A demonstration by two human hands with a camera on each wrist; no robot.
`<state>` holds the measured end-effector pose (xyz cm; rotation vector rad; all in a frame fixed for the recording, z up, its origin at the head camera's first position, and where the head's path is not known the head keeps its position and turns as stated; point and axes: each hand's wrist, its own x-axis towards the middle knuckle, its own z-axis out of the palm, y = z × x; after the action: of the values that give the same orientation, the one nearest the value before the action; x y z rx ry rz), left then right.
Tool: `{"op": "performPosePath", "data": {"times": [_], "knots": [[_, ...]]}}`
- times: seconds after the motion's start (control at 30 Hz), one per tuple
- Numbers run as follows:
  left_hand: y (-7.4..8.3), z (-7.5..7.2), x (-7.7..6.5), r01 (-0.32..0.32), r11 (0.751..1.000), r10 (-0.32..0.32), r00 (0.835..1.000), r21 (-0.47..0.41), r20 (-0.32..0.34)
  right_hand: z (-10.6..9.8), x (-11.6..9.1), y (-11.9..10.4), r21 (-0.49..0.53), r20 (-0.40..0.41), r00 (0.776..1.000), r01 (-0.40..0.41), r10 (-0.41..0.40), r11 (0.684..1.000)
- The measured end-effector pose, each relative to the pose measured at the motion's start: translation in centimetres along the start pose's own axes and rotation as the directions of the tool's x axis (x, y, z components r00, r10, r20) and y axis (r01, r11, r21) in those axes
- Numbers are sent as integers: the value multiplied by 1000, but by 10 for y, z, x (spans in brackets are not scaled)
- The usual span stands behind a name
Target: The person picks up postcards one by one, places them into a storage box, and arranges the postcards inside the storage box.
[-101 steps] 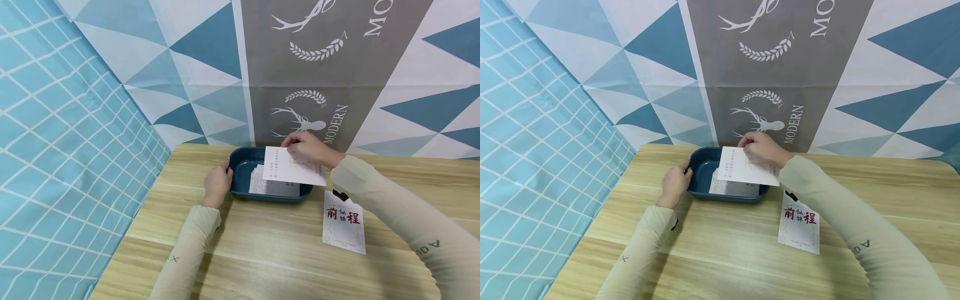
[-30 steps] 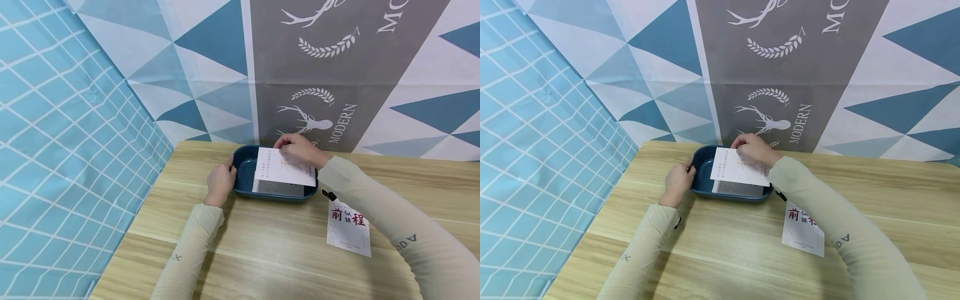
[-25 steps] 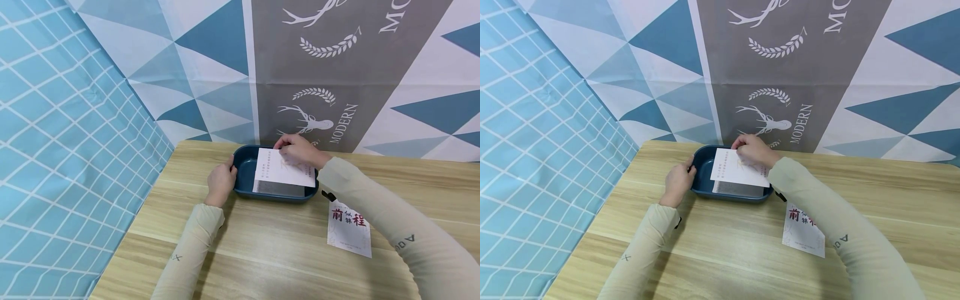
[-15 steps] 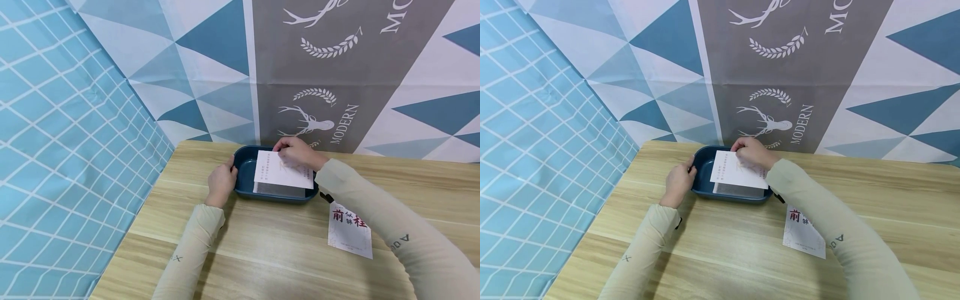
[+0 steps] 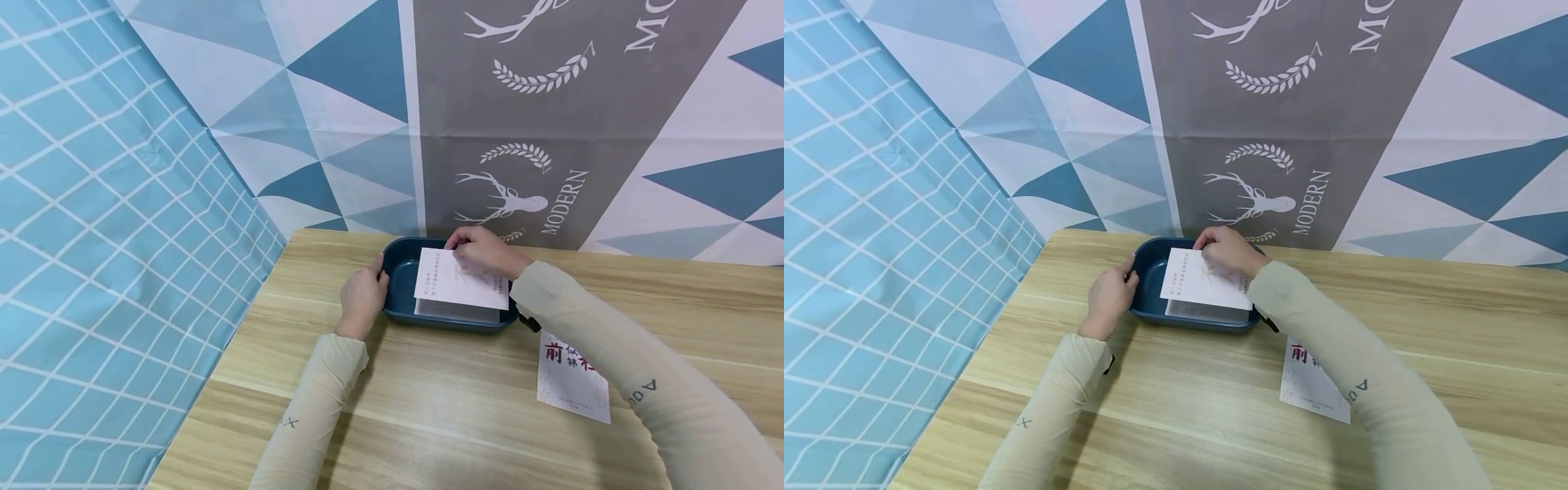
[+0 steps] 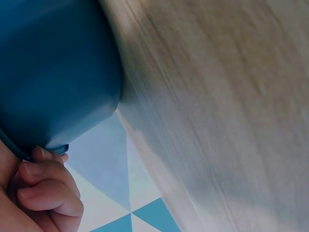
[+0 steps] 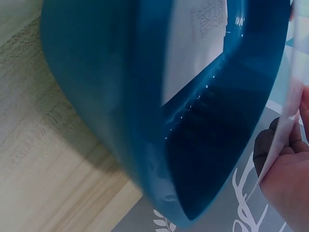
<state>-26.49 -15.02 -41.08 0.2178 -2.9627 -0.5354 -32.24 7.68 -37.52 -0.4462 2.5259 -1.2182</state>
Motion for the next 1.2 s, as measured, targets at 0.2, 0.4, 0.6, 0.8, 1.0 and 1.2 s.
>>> {"op": "performPosePath", "data": {"times": [0.2,0.4,0.6,0.8,1.0,1.2], "knots": [[0,0,1,-7,1000,7,1000,0,-1,3,0,3,-15,12,1000,-5,5,1000],[1,-1,1,-12,1000,12,1000,6,-1,6,2,9,-22,23,1000,-17,18,1000],[0,-1,2,-27,1000,27,1000,6,-11,8,4,14,-39,19,1000,10,-9,999],[-1,-1,2,-29,1000,29,1000,10,-8,11,5,17,-46,33,999,15,-13,999],[-1,1,2,-25,1000,25,1000,15,-4,13,5,16,-49,27,999,18,-17,999],[-2,1,1,-28,1000,28,1000,11,-1,18,4,21,-69,29,999,26,-24,997]]}}
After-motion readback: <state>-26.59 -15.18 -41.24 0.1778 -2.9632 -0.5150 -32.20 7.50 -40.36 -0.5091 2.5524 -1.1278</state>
